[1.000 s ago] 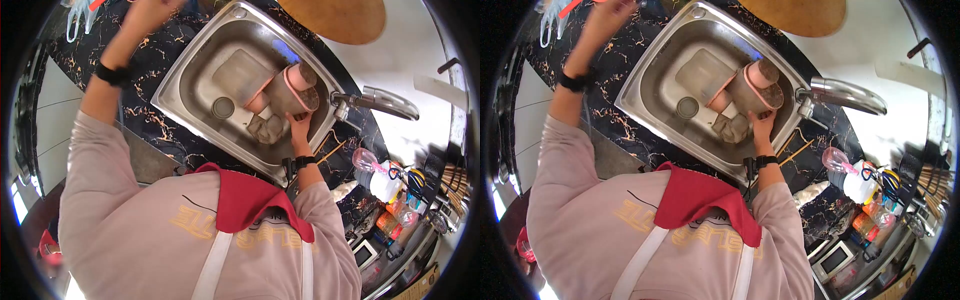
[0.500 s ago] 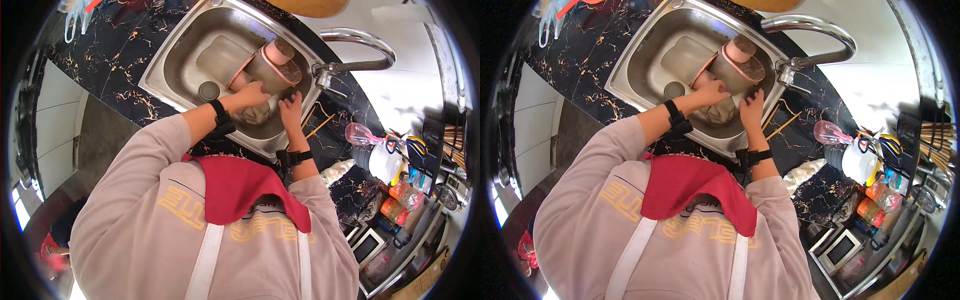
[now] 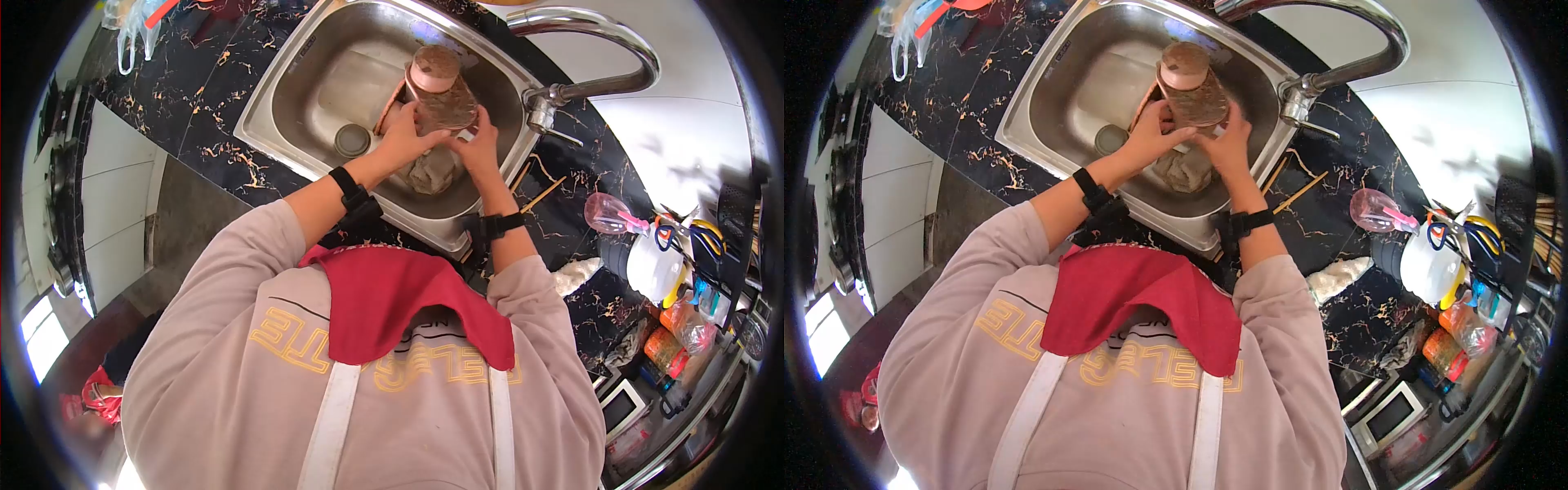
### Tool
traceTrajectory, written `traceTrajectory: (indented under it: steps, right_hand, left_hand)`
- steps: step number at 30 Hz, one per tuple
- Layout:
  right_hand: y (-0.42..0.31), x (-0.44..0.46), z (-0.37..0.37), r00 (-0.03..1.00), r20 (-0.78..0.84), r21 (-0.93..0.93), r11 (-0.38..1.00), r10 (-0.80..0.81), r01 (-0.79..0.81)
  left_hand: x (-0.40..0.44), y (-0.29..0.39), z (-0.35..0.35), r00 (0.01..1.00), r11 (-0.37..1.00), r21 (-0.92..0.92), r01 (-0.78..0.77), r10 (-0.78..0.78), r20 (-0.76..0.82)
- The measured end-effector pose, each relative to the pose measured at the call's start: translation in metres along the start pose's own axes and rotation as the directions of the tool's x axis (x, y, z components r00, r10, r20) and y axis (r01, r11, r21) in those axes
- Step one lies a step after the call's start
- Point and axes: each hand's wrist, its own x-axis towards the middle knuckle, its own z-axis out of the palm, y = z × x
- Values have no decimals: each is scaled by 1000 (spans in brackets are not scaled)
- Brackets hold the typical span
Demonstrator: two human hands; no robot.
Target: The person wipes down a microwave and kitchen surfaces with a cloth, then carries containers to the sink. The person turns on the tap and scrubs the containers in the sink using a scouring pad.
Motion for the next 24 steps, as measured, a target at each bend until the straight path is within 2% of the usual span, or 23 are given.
traceTrajectory:
  steps: [1, 2, 3, 5, 7, 8, 9, 11, 13, 15, 16, 18, 20, 21, 23, 24]
  right_hand:
    - [-9, -10, 5, 995, 102, 212, 977, 8, -29]
    - [-18, -20, 9, 995, 100, 242, 970, 13, -37]
    - [-16, -24, 13, 994, 104, 239, 970, 22, -46]
    - [-14, -29, 20, 965, 256, 442, 881, 54, -166]
    - [-32, -33, 16, 955, 295, 425, 890, 38, -166]
    - [-37, -32, 15, 939, 343, 492, 848, 17, -195]
    - [-37, -29, 14, 922, 387, 553, 802, -9, -225]
    - [-29, -22, 15, 912, 410, 588, 761, 14, -276]
    - [-23, -20, 13, 901, 433, 612, 723, 32, -320]
    - [-23, -22, 6, 910, 265, 582, 699, 320, -415]
    - [-23, -23, 0, 911, 260, 574, 708, 319, -411]
    - [-22, -29, -13, 939, -118, 659, 733, 323, -170]
    - [-17, -33, -37, 913, -248, 634, 767, 325, -101]
    - [-14, -33, -50, 886, -304, 639, 764, 350, -83]
    - [-17, -38, -71, 853, -355, 646, 760, 382, -71]
    - [-26, -39, -83, 814, -408, 665, 745, 413, -45]
  left_hand:
    - [2, 4, -1, 1000, 1000, -2, 10, -10, 2]
    - [5, 8, -3, 999, 995, 86, -48, 49, -8]
    - [2, 9, -1, 996, 987, 157, -42, 53, -67]
    - [-4, 13, 3, 981, 956, 293, -5, 61, -182]
    - [-8, 37, 1, 952, 863, 477, 168, -16, -307]
    - [-5, 43, -2, 946, 834, 515, 197, -24, -323]
    - [-2, 48, -5, 947, 834, 516, 196, -24, -321]
    - [5, 58, -9, 929, 815, 469, 342, -216, -302]
    - [21, 44, -11, 908, 816, 427, 389, -261, -328]
    - [30, 35, -14, 887, 822, 376, 428, -303, -348]
    - [30, 33, -18, 912, 840, 396, 371, -249, -326]
    - [28, 31, -15, 932, 858, 406, 313, -197, -303]
    - [21, 31, -13, 966, 809, 580, 94, 67, -250]
    - [19, 32, -12, 965, 810, 579, 96, 67, -253]
    - [13, 33, -11, 950, 684, 710, -171, 305, -64]
    - [11, 34, -12, 950, 682, 711, -171, 305, -64]
